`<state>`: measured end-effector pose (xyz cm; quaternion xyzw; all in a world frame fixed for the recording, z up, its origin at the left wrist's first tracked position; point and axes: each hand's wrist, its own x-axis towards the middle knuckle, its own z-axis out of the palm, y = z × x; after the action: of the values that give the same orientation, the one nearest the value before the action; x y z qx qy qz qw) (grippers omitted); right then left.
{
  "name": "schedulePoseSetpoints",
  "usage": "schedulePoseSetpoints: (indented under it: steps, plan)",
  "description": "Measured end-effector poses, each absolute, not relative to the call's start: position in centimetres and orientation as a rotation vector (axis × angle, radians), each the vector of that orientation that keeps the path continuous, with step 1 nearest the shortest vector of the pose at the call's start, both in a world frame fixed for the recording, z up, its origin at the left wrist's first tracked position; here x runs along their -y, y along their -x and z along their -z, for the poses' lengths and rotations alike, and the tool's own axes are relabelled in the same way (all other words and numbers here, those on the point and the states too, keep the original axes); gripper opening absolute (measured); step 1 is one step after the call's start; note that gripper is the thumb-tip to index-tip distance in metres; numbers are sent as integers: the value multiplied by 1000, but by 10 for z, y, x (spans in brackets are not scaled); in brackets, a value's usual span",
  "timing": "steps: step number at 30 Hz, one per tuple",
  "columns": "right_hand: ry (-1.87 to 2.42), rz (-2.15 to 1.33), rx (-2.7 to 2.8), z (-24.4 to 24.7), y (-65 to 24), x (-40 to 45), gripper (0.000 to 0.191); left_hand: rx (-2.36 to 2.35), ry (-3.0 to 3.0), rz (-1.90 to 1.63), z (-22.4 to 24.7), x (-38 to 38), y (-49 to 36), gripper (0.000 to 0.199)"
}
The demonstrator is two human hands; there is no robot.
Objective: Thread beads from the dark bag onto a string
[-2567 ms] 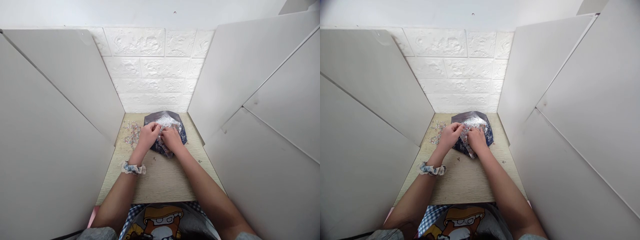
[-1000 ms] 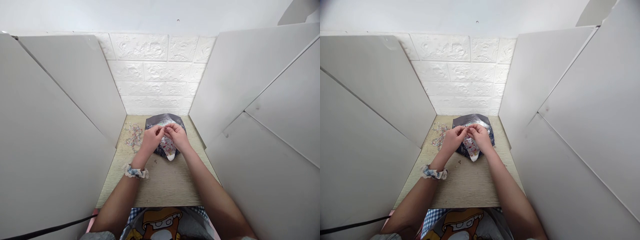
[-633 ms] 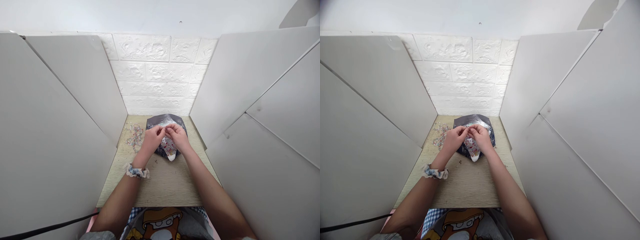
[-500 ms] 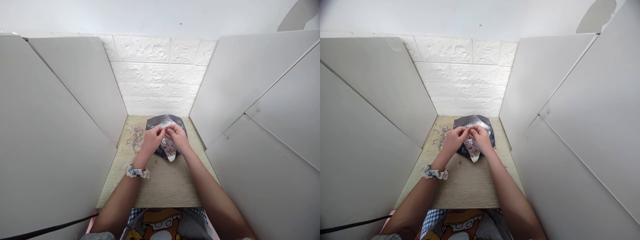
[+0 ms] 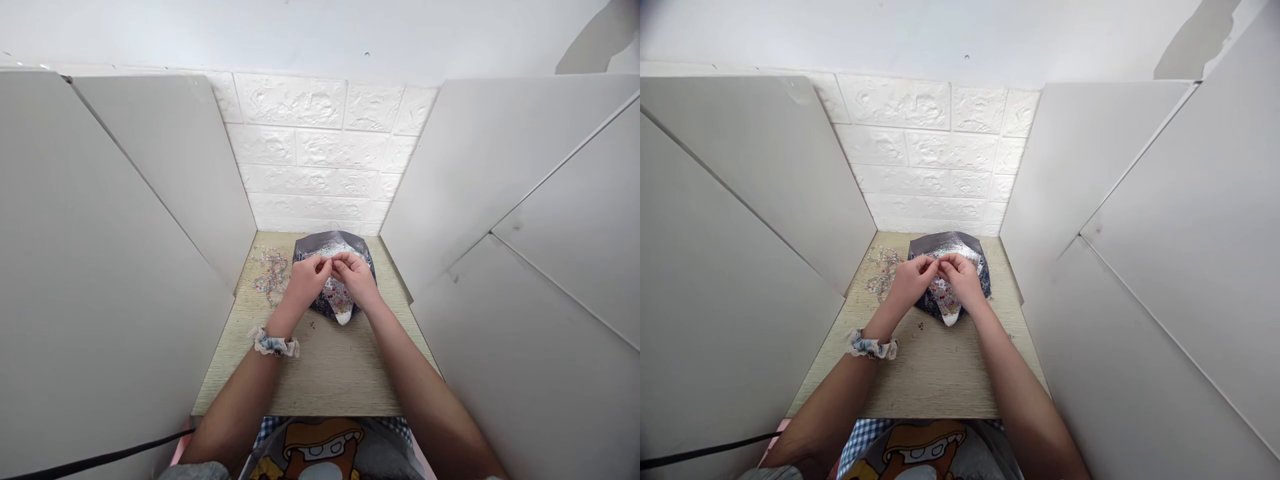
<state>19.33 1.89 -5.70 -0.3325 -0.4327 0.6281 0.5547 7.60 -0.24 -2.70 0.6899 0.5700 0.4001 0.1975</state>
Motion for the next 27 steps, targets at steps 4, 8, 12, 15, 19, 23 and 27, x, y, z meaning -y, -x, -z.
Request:
schedulePoseSetpoints:
  steps: [4,8,12,15,19,23,27]
  plan:
    - [806,-1486,1055,57,-194,-18,18,-1513,-1893,-1077,28,1,-75,28]
    - [800,-1478,1074,57,-195,-18,18,-1441,-1802,-1058,29,-1,-73,29]
    - [791,-1435,1095,58,-197,-19,17,-1402,-1768,-1064,31,-3,-71,32]
    - [844,-1298,1198,59,-199,-19,13,-1396,-1754,-1050,33,-4,-71,34]
    - [975,-990,1455,56,-202,-18,9,-1333,-1646,-1041,34,-4,-73,36]
    - [1050,-723,1690,49,-204,-14,11,-1207,-1488,-1033,34,-4,-76,41]
    - [1081,-619,1740,47,-209,-15,11,-1106,-1474,-1010,35,-6,-76,41]
